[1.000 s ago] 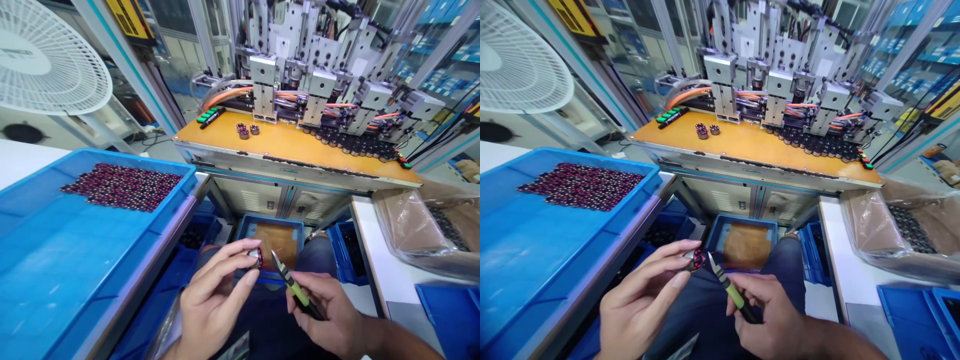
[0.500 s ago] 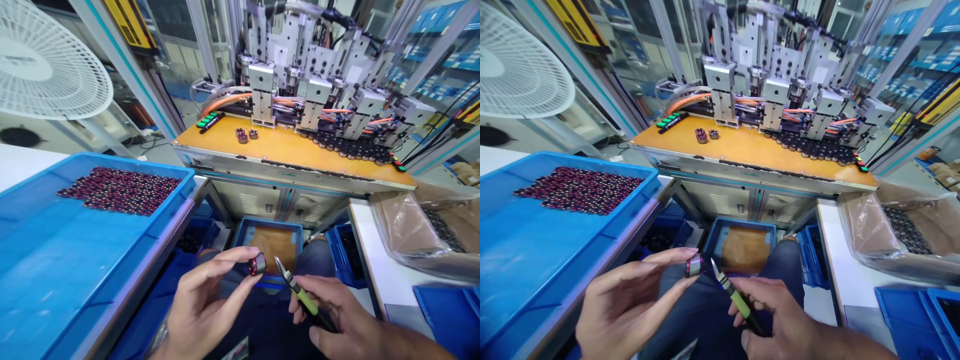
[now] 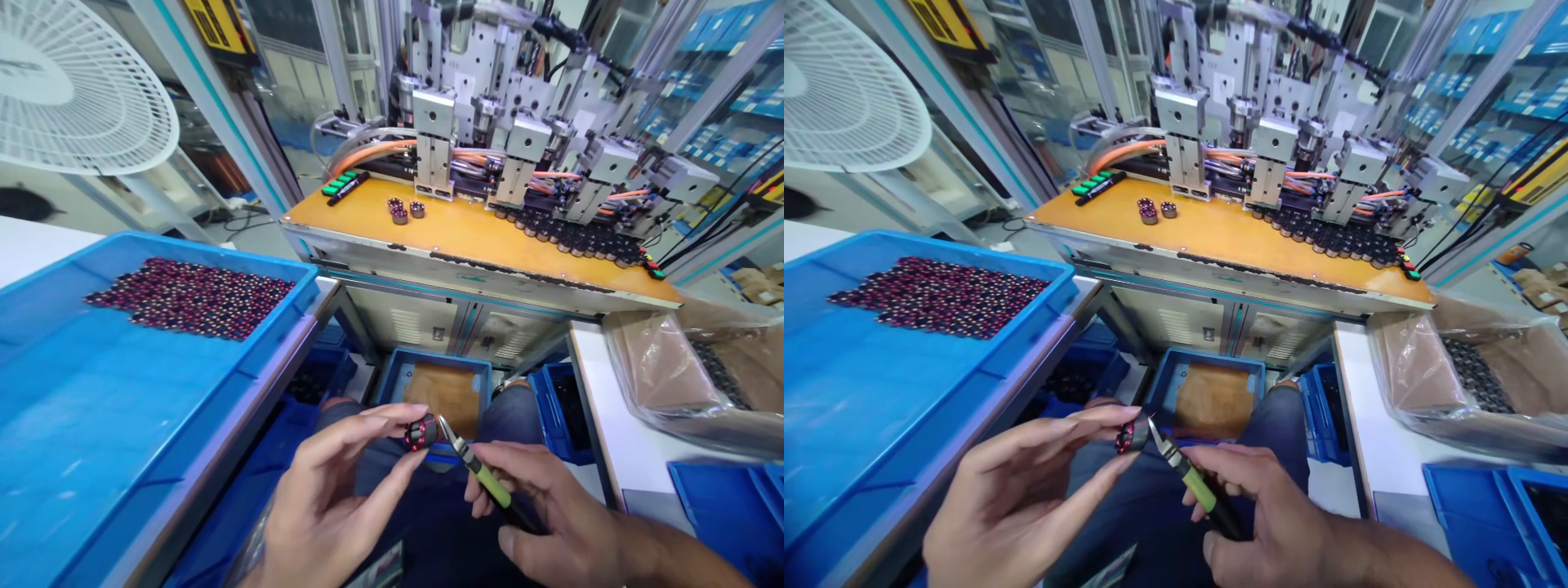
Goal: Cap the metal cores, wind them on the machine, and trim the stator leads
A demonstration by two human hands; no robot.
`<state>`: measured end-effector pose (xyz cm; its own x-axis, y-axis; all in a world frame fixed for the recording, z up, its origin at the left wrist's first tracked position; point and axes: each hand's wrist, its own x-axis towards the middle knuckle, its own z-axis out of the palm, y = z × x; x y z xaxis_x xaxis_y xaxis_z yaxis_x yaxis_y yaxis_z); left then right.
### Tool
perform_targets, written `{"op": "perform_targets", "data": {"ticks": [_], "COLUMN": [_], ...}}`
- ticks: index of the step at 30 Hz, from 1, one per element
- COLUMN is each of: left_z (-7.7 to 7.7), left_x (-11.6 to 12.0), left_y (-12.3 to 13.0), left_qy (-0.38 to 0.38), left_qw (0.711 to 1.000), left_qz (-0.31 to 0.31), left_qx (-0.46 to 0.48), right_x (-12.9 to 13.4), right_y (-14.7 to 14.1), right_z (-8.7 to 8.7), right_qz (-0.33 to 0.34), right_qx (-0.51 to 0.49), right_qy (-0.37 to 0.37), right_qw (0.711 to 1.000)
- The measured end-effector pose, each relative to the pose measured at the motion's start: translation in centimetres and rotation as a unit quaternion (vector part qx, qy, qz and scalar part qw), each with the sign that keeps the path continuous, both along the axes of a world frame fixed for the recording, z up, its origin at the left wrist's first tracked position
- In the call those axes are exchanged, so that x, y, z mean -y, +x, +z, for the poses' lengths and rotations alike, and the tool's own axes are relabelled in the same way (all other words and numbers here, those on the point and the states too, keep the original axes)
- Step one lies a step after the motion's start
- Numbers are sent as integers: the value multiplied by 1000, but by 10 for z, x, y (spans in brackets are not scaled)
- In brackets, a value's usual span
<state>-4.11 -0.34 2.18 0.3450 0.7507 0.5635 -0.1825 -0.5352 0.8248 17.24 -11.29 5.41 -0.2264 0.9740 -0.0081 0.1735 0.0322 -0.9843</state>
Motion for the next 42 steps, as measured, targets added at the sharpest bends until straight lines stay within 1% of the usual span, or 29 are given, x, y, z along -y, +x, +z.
{"op": "perform_targets", "data": {"ticks": [3, 7, 12, 17, 20, 25, 27, 29, 30, 31, 32, 33, 34, 36, 37, 38, 39, 40, 42], "left_z": [-1, -2, -3, -2, -1, -4, -6, -7, -8, -8, -8, -9, -9, -11, -12, -13, -14, -14, -12], "left_x": [0, 1, 2, 1, 1, 1, 0, -2, -4, -5, -7, -8, -8, -8, -8, -7, -7, -7, -11], "left_y": [0, 0, -1, -1, -1, 1, 1, -1, -3, -5, -8, -11, -14, -23, -30, -38, -47, -58, -86], "left_qy": [-1, -14, -19, -25, -23, -33, -35, -43, -61, -96, -148, -216, -293, -428, -471, -495, -503, -500, -481], "left_qw": [1000, 1000, 1000, 1000, 1000, 999, 999, 998, 997, 995, 989, 976, 955, 898, 873, 858, 853, 856, 871], "left_qz": [7, 7, 6, 14, 17, 27, 32, 37, 33, 23, 11, -3, -13, -15, -9, 0, 9, 21, 61], "left_qx": [-7, -10, -8, -5, -8, -17, -18, -20, -22, -19, -7, 13, 41, 103, 127, 141, 142, 129, 79], "right_x": [-2, -4, -2, 2, 2, -7, -10, -12, -13, -15, -17, -21, -26, -42, -54, -69, -88, -110, -159], "right_y": [-1, -2, -3, -2, -2, -3, -2, 1, 2, 4, 5, 6, 9, 18, 25, 35, 46, 58, 83], "right_z": [1, 0, -7, -16, -15, -2, 1, -1, -2, -4, -5, -5, -4, 5, 12, 20, 29, 38, 52], "right_qz": [-2, 20, 9, 2, -9, -22, -58, -98, -106, -105, -96, -86, -80, -86, -98, -112, -132, -150, -223], "right_qx": [0, -20, -31, -25, -5, 73, 101, 130, 152, 180, 212, 244, 275, 325, 345, 360, 371, 382, 416], "right_qy": [7, -7, -39, -48, -51, -72, -68, -37, -18, 4, 26, 50, 77, 139, 169, 198, 225, 246, 270], "right_qw": [1000, 1000, 999, 999, 999, 995, 991, 986, 983, 978, 972, 965, 955, 931, 918, 905, 891, 878, 839]}}
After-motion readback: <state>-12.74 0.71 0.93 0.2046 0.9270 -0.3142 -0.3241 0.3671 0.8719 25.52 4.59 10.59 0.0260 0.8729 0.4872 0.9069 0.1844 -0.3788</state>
